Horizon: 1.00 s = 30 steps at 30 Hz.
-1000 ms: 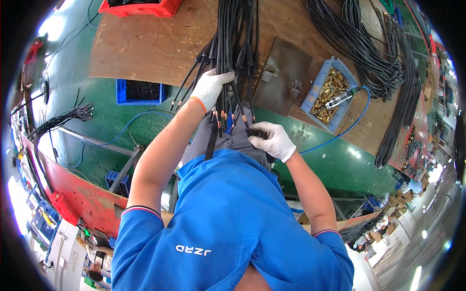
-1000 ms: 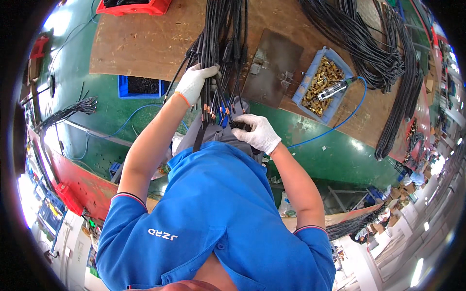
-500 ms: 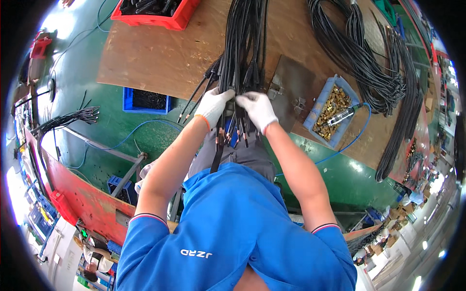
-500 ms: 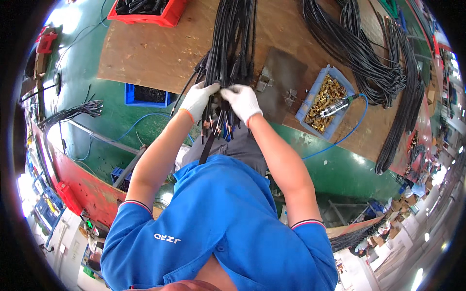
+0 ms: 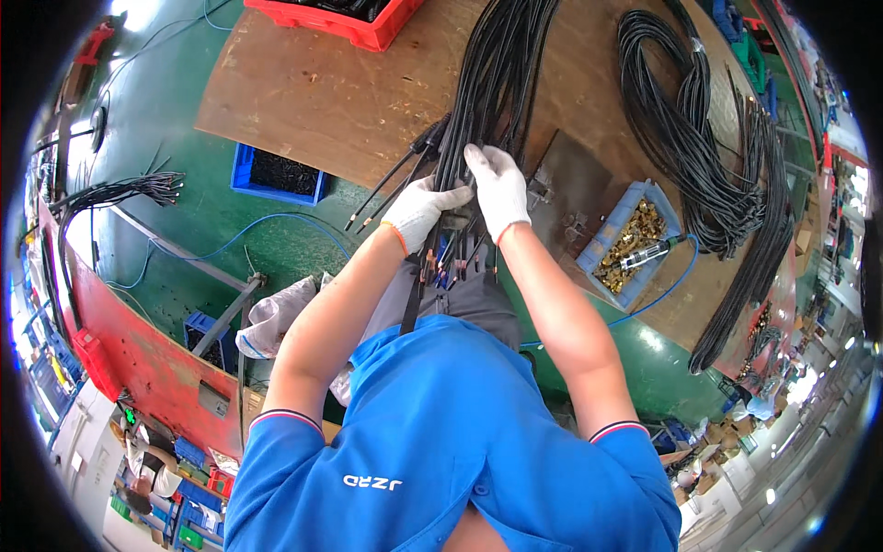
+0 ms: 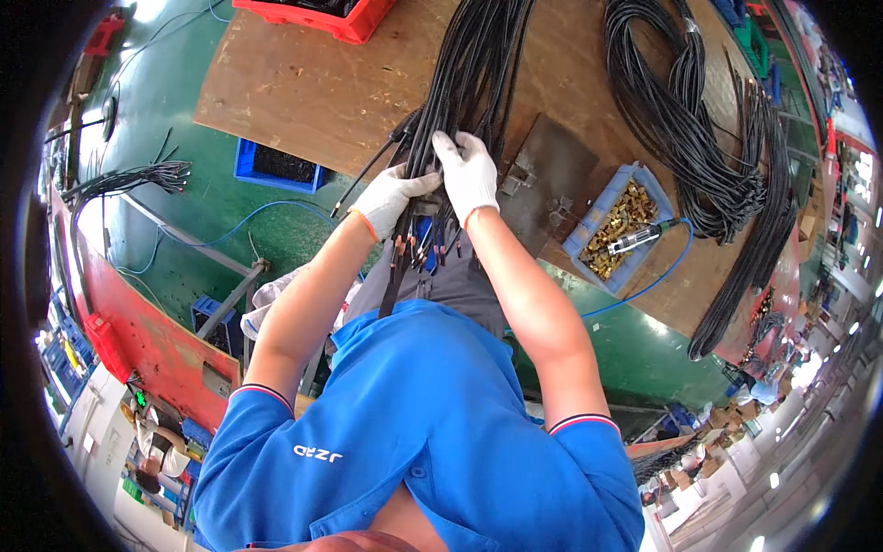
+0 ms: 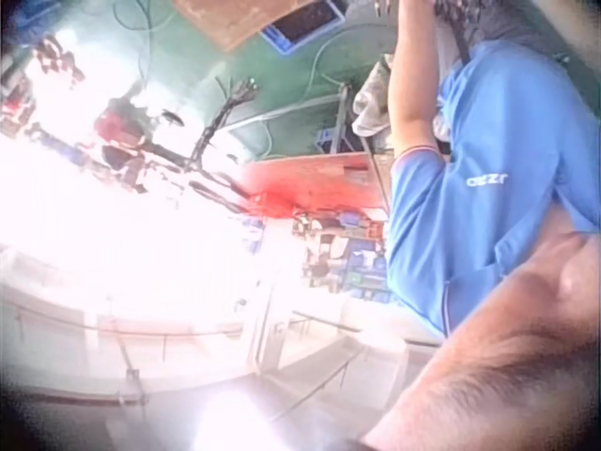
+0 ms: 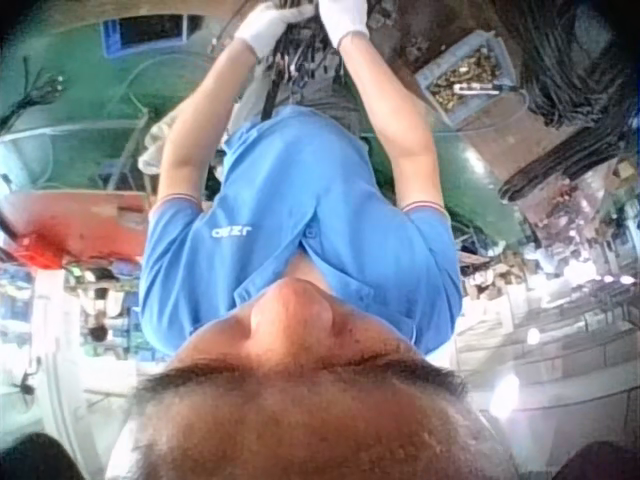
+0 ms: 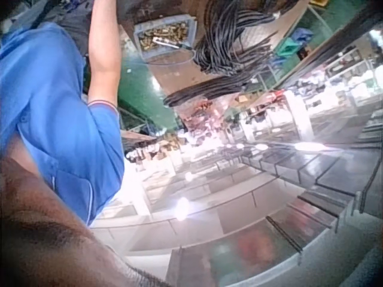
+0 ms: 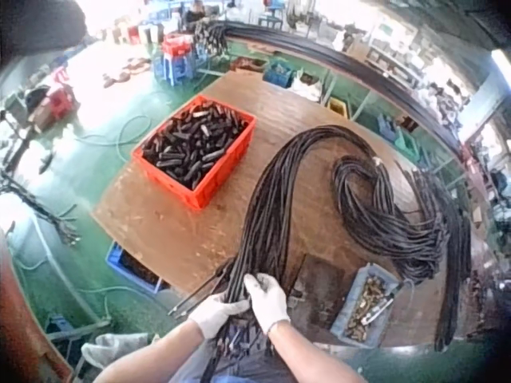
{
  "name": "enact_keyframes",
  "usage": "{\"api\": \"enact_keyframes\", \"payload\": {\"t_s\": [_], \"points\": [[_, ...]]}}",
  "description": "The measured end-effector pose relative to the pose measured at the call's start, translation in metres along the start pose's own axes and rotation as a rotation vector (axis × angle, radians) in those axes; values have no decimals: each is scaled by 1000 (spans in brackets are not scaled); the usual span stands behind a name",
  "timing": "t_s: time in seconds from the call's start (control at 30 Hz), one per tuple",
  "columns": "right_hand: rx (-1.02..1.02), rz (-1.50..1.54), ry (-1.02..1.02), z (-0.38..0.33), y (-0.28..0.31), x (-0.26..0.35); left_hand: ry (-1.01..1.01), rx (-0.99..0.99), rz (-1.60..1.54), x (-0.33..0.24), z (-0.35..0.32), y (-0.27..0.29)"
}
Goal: The person assembles electrical cables by inserting black plastic connectors onto the stripped ends of wires. They work at a wooden table in a workshop, repeatedly picking up a connector and sliding it onto a cable end. The person handles bundles of black cables and a red bin filled with connectors.
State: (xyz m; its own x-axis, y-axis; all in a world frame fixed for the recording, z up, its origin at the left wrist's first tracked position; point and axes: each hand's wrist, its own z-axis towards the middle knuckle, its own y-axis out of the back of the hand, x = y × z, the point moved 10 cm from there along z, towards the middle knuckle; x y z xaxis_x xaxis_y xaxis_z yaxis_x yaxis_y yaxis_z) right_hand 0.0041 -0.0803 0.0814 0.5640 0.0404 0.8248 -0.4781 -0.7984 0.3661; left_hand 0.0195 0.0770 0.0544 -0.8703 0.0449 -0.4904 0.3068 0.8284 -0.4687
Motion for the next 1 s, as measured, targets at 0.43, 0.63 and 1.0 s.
{"api": "enact_keyframes", "payload": {"t_s": [0.43,0.63,1.0], "points": [[435,153,-60,-62,35,-29,107,18,21,-15,-4,-2],[525,25,-27,-116,51,-44,51,57,169,-16,3,-21],[597,-197,83,-160,79,-41,-98,-28,268,-8,9,-29]]}}
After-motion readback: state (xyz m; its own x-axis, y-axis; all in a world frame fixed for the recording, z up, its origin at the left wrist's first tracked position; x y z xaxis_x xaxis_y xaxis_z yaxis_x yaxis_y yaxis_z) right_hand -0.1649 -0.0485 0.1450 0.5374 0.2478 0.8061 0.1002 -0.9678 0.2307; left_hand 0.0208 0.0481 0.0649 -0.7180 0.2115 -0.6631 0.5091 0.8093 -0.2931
